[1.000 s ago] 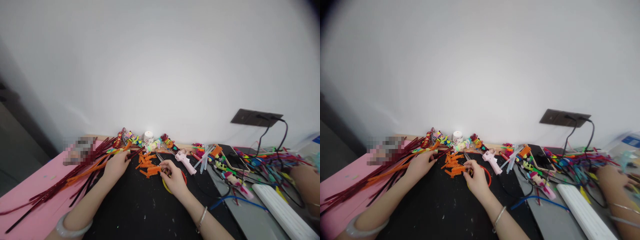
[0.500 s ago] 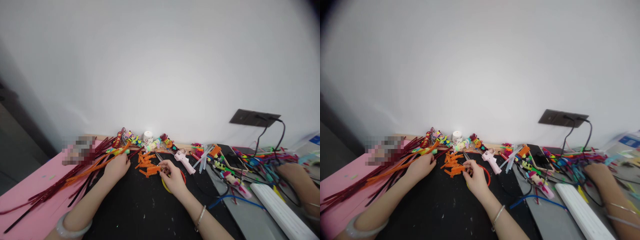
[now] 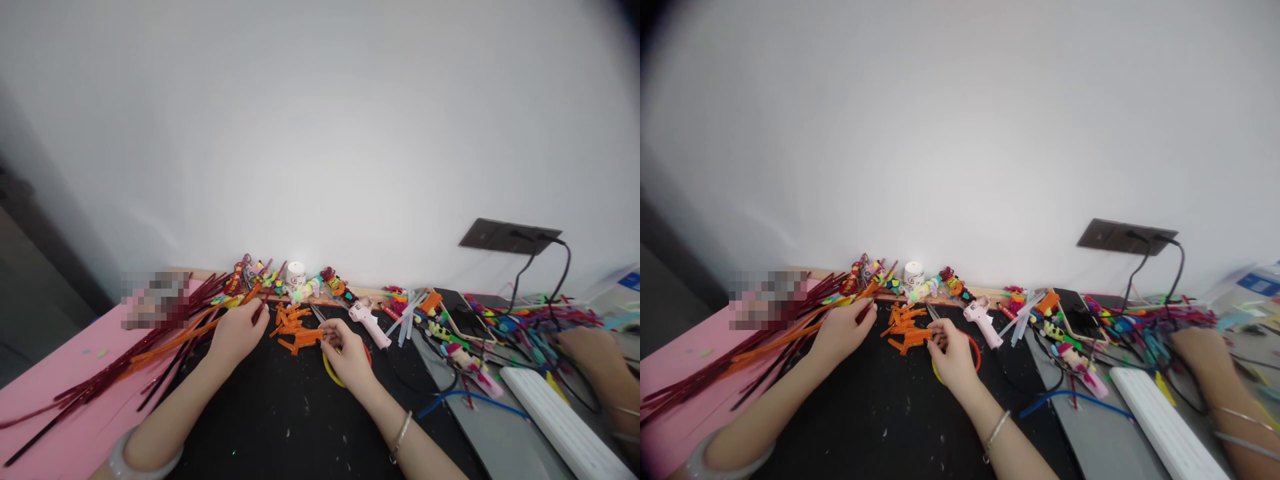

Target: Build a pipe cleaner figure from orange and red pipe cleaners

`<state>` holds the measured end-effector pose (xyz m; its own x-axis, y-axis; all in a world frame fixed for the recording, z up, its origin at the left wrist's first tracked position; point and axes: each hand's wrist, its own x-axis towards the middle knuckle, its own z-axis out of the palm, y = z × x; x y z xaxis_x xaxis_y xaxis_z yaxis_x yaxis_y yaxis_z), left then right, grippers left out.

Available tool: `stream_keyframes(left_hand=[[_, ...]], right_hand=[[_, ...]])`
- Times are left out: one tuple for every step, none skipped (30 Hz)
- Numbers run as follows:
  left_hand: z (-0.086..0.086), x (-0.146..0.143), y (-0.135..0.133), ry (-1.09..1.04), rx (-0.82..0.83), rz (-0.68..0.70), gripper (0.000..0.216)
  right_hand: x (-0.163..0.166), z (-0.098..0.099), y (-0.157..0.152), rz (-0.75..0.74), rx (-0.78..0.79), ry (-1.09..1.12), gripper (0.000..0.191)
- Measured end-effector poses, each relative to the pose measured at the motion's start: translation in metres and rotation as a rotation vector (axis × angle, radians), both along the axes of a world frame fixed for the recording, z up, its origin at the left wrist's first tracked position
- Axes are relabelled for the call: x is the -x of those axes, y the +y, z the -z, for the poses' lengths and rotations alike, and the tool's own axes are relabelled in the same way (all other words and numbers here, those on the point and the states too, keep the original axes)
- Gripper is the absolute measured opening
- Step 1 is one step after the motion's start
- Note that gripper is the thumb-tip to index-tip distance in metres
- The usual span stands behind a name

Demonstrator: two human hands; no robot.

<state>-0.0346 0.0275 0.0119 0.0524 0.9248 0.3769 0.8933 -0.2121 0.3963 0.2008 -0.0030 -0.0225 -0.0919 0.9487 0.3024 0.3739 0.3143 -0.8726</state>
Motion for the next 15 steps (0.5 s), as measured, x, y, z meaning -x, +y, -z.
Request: stream_keyframes(left_hand=[[0.0,0.0,-0.001,-0.017,-0.029,0.027,0.03],[0.0,-0.001,-0.002,-0.034,-0.05,0.063,0.032],[0.0,-0.001,-0.004,-0.048,-0.061,0.105,0.034],[0.0,-0.002,-0.005,-0.056,-0.061,0.154,0.035],[0.0,-0.003,-0.006,-0.055,-0.046,0.205,0.036],[0.0,-0.005,-0.007,-0.046,-0.021,0.254,0.037],[0.0,-0.007,-0.009,-0.034,0.011,0.304,0.037],[0.0,-0.009,-0.01,-0.025,0.047,0.354,0.037],[0.0,-0.011,-0.011,-0.022,0.082,0.402,0.035],[0.001,-0.013,-0.013,-0.023,0.115,0.444,0.034],[0.001,-0.016,-0.014,-0.028,0.145,0.478,0.031],[0.001,-0.018,-0.015,-0.031,0.172,0.5,0.029],[0.002,-0.02,-0.016,-0.029,0.193,0.51,0.03],[0.002,-0.022,-0.017,-0.022,0.206,0.51,0.033],[0.003,-0.023,-0.018,-0.01,0.211,0.506,0.038]], right_hand=[[0.0,0.0,0.0,0.007,0.001,0.008,0.025],[0.0,0.0,0.0,0.012,0.002,0.018,0.025],[0.0,0.0,0.0,0.015,0.002,0.029,0.025],[0.0,0.0,0.0,0.017,0.003,0.044,0.025],[0.0,-0.001,0.0,0.017,0.007,0.063,0.025],[0.0,-0.001,0.0,0.015,0.014,0.088,0.024],[0.001,-0.001,0.0,0.012,0.025,0.117,0.024],[0.001,-0.001,0.0,0.006,0.037,0.146,0.024],[0.002,-0.001,0.0,-0.004,0.051,0.174,0.024],[0.002,0.0,0.0,-0.017,0.066,0.201,0.024],[0.003,0.0,0.0,-0.032,0.079,0.226,0.024],[0.003,0.001,0.0,-0.048,0.091,0.248,0.024],[0.004,0.001,0.0,-0.066,0.101,0.268,0.024],[0.004,0.002,0.0,-0.083,0.11,0.285,0.025],[0.004,0.002,-0.001,-0.101,0.118,0.299,0.025]])
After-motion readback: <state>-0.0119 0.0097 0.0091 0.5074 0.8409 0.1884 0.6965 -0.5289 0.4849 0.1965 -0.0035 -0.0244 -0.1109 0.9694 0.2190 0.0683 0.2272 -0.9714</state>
